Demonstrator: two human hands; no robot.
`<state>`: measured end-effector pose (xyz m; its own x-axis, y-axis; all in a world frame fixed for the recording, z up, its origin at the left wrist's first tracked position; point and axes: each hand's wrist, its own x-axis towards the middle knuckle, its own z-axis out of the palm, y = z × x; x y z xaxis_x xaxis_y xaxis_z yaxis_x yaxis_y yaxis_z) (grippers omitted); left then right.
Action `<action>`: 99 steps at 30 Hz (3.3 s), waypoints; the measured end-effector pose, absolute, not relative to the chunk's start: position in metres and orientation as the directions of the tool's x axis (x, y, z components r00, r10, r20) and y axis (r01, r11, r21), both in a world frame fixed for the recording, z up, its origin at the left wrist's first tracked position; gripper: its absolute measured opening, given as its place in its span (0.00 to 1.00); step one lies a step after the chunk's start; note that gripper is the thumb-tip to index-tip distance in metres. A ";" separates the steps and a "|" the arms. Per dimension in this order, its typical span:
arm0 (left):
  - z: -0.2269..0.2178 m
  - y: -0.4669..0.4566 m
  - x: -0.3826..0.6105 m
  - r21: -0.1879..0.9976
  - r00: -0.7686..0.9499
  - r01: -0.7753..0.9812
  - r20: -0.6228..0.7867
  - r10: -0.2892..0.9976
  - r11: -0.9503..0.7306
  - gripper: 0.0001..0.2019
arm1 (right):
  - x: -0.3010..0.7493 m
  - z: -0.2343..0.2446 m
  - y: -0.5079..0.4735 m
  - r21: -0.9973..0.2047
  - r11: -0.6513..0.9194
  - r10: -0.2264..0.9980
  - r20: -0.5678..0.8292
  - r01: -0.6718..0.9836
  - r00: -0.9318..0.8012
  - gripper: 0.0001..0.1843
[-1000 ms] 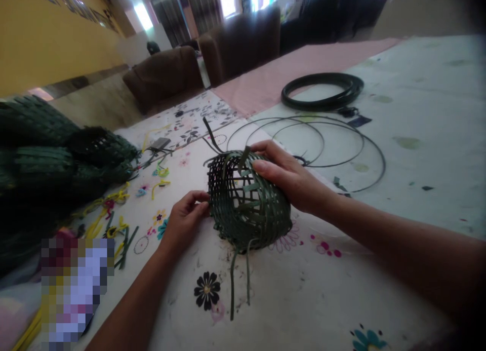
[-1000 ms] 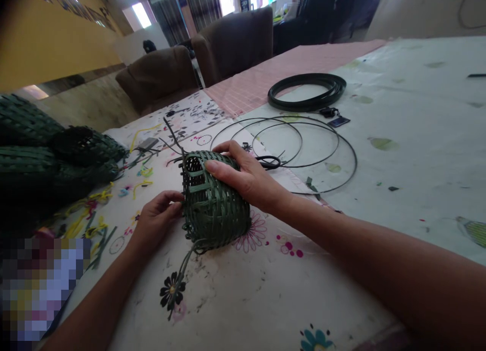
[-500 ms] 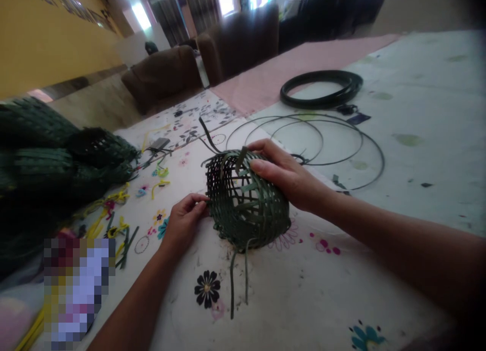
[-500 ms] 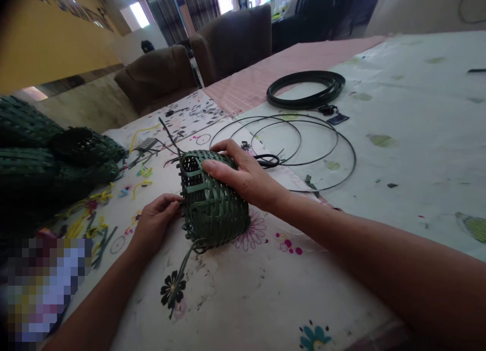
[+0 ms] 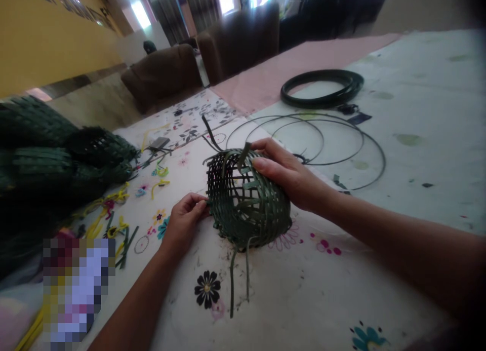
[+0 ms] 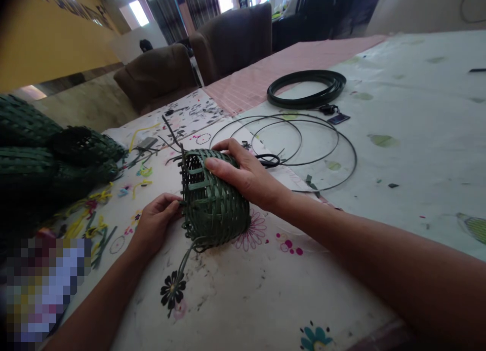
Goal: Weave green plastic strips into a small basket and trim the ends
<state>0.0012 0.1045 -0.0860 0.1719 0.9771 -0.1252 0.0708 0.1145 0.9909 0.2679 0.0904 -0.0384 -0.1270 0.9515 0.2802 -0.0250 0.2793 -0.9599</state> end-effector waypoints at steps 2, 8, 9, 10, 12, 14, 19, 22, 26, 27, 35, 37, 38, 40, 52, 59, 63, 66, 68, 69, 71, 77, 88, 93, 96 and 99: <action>-0.087 0.104 0.001 0.990 0.173 0.063 -0.134 0.976 0.125 0.13 | 0.268 -0.038 0.090 -0.957 0.288 0.948 0.288 -0.025 -0.138 0.24; -0.086 0.106 -0.002 0.979 0.207 -0.020 -0.193 0.959 0.201 0.15 | 0.268 -0.036 0.088 -0.956 0.293 0.943 0.294 -0.027 -0.155 0.23; -0.085 0.107 -0.002 0.976 0.213 -0.026 -0.204 0.956 0.214 0.15 | 0.268 -0.036 0.088 -0.956 0.291 0.944 0.292 -0.024 -0.154 0.23; -0.084 0.107 -0.002 0.974 0.217 -0.028 -0.213 0.953 0.224 0.14 | 0.268 -0.036 0.088 -0.957 0.289 0.945 0.288 -0.019 -0.153 0.23; -0.083 0.108 -0.003 0.971 0.231 -0.030 -0.226 0.946 0.239 0.14 | 0.268 -0.035 0.088 -0.958 0.286 0.947 0.284 -0.006 -0.148 0.23; -0.082 0.108 -0.003 0.968 0.245 -0.035 -0.231 0.941 0.247 0.14 | 0.268 -0.034 0.087 -0.959 0.285 0.949 0.282 0.001 -0.138 0.22; -0.081 0.109 -0.004 0.961 0.269 -0.046 -0.252 0.930 0.274 0.13 | 0.268 -0.034 0.087 -0.959 0.284 0.951 0.282 -0.001 -0.130 0.22; -0.079 0.109 -0.004 0.958 0.260 -0.022 -0.271 0.927 0.286 0.14 | 0.268 -0.034 0.087 -0.957 0.289 0.948 0.286 0.002 -0.139 0.22; -0.075 0.108 -0.002 0.954 0.231 0.010 -0.293 0.928 0.298 0.14 | 0.268 -0.034 0.087 -0.954 0.300 0.944 0.295 0.011 -0.146 0.22; -0.074 0.108 -0.001 0.955 0.223 0.013 -0.292 0.930 0.297 0.14 | 0.268 -0.034 0.087 -0.953 0.302 0.943 0.298 0.011 -0.147 0.22; -0.072 0.106 0.005 0.967 0.164 0.060 -0.255 0.953 0.249 0.17 | 0.268 -0.034 0.086 -0.952 0.307 0.940 0.304 -0.002 -0.154 0.22; -0.071 0.106 0.007 0.965 0.148 0.066 -0.262 0.954 0.255 0.18 | 0.268 -0.034 0.086 -0.951 0.310 0.939 0.307 -0.002 -0.156 0.21; -0.071 0.106 0.007 0.960 0.141 0.066 -0.277 0.950 0.271 0.19 | 0.267 -0.034 0.086 -0.950 0.313 0.938 0.309 0.001 -0.158 0.21; -0.069 0.107 0.009 0.949 0.129 0.054 -0.315 0.940 0.311 0.21 | 0.267 -0.033 0.086 -0.949 0.316 0.937 0.310 0.012 -0.160 0.22; -0.063 0.118 0.006 0.871 0.250 0.063 -0.487 0.837 0.488 0.23 | 0.267 -0.035 0.088 -0.954 0.300 0.945 0.296 0.012 -0.137 0.23; -0.063 0.118 0.005 0.872 0.239 0.089 -0.488 0.839 0.481 0.18 | 0.266 -0.033 0.087 -0.946 0.323 0.931 0.317 0.004 -0.182 0.22; -0.063 0.117 0.002 0.860 0.259 0.086 -0.508 0.822 0.504 0.17 | 0.266 -0.032 0.086 -0.939 0.343 0.919 0.337 -0.003 -0.207 0.21; -0.063 0.118 0.000 0.854 0.262 0.101 -0.518 0.814 0.511 0.18 | 0.266 -0.031 0.086 -0.938 0.348 0.913 0.340 -0.007 -0.225 0.22; -0.063 0.119 0.000 0.850 0.264 0.108 -0.525 0.809 0.516 0.18 | 0.266 -0.031 0.086 -0.937 0.350 0.911 0.342 -0.008 -0.233 0.23; -0.063 0.119 0.000 0.849 0.263 0.111 -0.527 0.808 0.517 0.19 | 0.266 -0.031 0.086 -0.936 0.352 0.909 0.344 -0.008 -0.236 0.23; -0.063 0.118 0.001 0.847 0.259 0.122 -0.531 0.807 0.518 0.18 | 0.266 -0.031 0.086 -0.932 0.362 0.904 0.352 -0.003 -0.243 0.23; -0.062 0.114 0.004 0.855 0.225 0.125 -0.519 0.824 0.504 0.15 | 0.268 -0.032 0.086 -0.924 0.382 0.892 0.369 -0.001 -0.262 0.21; -0.063 0.112 0.006 0.874 0.291 0.121 -0.484 0.825 0.470 0.20 | 0.268 -0.033 0.089 -0.925 0.378 0.895 0.373 -0.031 -0.245 0.21; -0.063 0.109 0.007 0.888 0.282 0.116 -0.460 0.842 0.446 0.21 | 0.267 -0.032 0.087 -0.930 0.365 0.901 0.364 -0.042 -0.238 0.22; -0.064 0.108 0.008 0.892 0.263 0.115 -0.451 0.853 0.436 0.21 | 0.268 -0.031 0.085 -0.928 0.371 0.896 0.368 -0.035 -0.249 0.22; -0.064 0.106 0.010 0.902 0.250 0.087 -0.430 0.867 0.422 0.22 | 0.269 -0.031 0.085 -0.920 0.388 0.884 0.387 -0.050 -0.261 0.23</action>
